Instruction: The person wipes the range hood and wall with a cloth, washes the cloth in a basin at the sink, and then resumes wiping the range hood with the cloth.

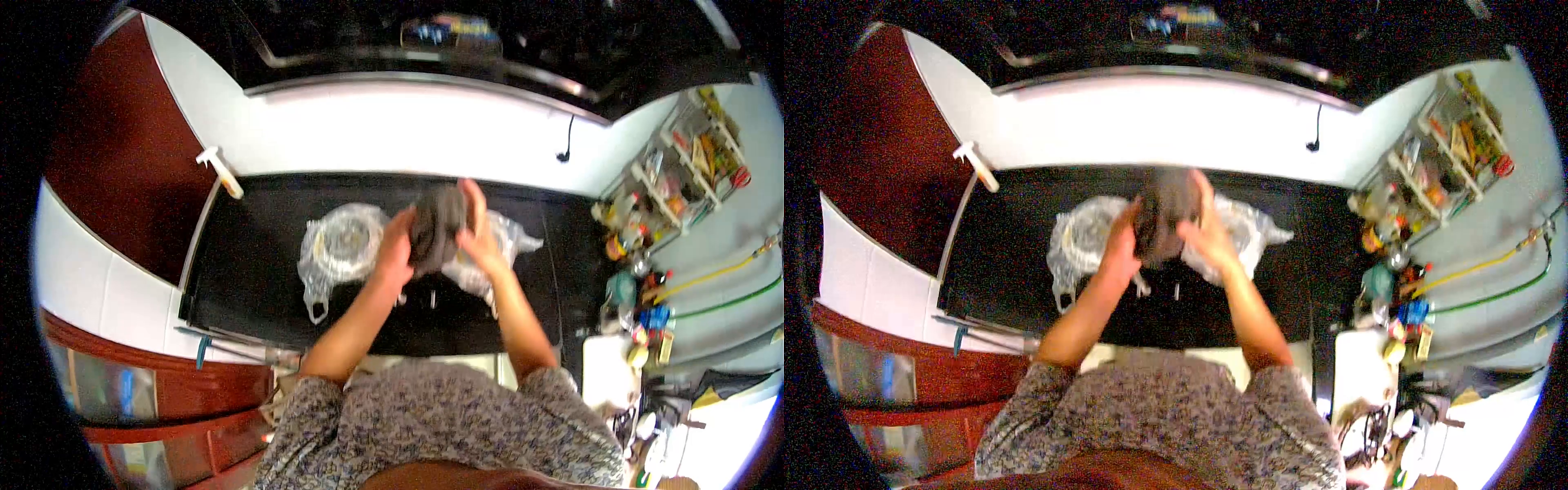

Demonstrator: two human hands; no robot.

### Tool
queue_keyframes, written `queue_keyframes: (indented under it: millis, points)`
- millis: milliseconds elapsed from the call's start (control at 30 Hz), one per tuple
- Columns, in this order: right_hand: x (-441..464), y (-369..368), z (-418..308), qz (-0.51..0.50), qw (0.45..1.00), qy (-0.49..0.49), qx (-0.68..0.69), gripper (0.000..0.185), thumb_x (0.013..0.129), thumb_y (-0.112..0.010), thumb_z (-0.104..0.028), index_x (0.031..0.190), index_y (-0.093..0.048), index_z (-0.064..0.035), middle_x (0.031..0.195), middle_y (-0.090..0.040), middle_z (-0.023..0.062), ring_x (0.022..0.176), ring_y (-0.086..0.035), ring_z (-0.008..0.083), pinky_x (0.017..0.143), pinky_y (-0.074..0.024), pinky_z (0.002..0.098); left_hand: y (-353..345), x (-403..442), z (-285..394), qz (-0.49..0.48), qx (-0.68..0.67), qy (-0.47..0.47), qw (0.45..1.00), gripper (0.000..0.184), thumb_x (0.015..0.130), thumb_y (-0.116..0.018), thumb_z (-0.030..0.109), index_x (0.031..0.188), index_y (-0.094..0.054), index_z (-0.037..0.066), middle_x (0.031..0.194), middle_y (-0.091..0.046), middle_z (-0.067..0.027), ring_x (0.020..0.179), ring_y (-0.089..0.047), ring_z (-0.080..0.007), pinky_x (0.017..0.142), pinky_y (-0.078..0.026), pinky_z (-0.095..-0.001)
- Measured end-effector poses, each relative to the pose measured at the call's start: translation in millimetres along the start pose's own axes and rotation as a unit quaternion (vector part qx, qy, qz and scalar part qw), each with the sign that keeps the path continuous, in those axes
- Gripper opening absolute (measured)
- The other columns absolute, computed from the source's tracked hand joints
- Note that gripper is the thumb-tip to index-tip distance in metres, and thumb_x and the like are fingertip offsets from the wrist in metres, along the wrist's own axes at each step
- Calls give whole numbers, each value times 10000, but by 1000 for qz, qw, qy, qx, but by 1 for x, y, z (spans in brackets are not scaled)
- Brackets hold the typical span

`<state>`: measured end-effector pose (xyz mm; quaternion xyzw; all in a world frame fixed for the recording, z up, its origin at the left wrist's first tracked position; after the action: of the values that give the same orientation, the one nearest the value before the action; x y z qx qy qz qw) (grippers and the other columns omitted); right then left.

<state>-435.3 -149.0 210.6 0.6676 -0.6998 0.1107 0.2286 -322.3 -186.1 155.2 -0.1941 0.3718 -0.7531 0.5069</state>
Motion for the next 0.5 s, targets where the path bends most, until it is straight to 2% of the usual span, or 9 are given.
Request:
queue_keyframes:
  millis: [33, 67, 100, 133, 200, 333, 367, 467, 500]
  points:
    - [-6, -6, 1, -2, 1000, 8, 21, 1119, 618, -633, -649, 1378, -84, -37, 1400, -187, 172, 1301, -167, 279, 1063, -137, 374, 7, 7, -13, -17, -15, 26, 999, 334, 897, -448, 284, 1052, -530, -1, 998, -595, -99, 862, -600, -186, 783, -500, -339]
    - [-18, -26, -4, -51, 989, -78, 117, 1112, 642, -614, -648, 1375, -67, -16, 1395, -204, 168, 1304, -153, 267, 1065, -116, 353, 9, 12, -18, -20, -7, 28, 999, 311, 893, -470, 282, 1036, -528, 12, 963, -590, -81, 836, -589, -173, 747, -497, -329]
    - [-34, -30, 47, -63, 988, -109, 94, 1040, 699, -577, -626, 1368, -85, 1, 1384, -234, 157, 1293, -180, 265, 1059, -130, 354, 17, 16, -21, -12, -2, 3, 1000, 283, 886, -492, 276, 1002, -526, 20, 923, -580, -70, 808, -577, -166, 715, -489, -319]
    - [-49, -31, 102, -68, 986, -143, 44, 914, 770, -544, -556, 1359, -123, 2, 1375, -255, 146, 1278, -213, 259, 1053, -151, 355, 24, 18, -24, -2, 1, -20, 1000, 258, 879, -514, 271, 968, -525, 29, 883, -569, -60, 780, -566, -158, 683, -481, -309]
    - [-50, -47, 65, -42, 984, -166, 46, 629, 866, -507, -355, 1314, -258, 11, 1281, -400, 109, 1191, -349, 222, 1006, -249, 321, 33, 17, -23, 35, 62, -34, 997, 244, 863, -549, 265, 926, -508, 33, 833, -542, -50, 736, -539, -148, 653, -459, -299]
    - [-43, -55, 79, 104, 969, -152, 165, 474, 893, -479, -291, 1260, -367, -15, 1226, -454, 87, 1111, -416, 200, 971, -297, 314, 55, 28, -19, 34, 278, -86, 956, 286, 826, -611, 284, 897, -488, 35, 786, -514, -53, 685, -510, -145, 627, -437, -285]
    - [-41, -54, 80, 146, 956, -146, 209, 457, 894, -477, -291, 1251, -381, -22, 1222, -457, 88, 1102, -424, 200, 970, -300, 319, 63, 32, -20, 39, 325, -76, 942, 363, 802, -631, 354, 923, -481, 46, 820, -511, -71, 692, -500, -149, 630, -432, -298]
    - [-14, -35, 69, 237, 905, -183, 302, 343, 879, -507, -271, 1137, -438, -54, 1035, -542, 88, 919, -543, 195, 788, -459, 327, 88, 43, -13, 53, 419, -65, 904, 414, 799, -613, 411, 980, -482, 64, 886, -513, -82, 742, -516, -161, 631, -440, -314]
    - [0, -9, 78, 261, 899, -164, 309, 325, 868, -522, -256, 1115, -444, -60, 990, -553, 88, 868, -556, 206, 740, -476, 339, 81, 27, 1, 50, 409, -16, 911, 479, 801, -591, 451, 1073, -471, 75, 969, -515, -81, 816, -535, -167, 652, -450, -324]
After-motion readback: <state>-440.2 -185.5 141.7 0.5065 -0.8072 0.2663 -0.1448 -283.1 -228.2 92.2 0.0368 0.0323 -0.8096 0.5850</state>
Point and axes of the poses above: each hand's wrist, its own x-axis towards the middle knuckle, its own y-axis out of the back of the hand, z = x × y, the point moved 9 cm from there along x, towards the middle knuckle
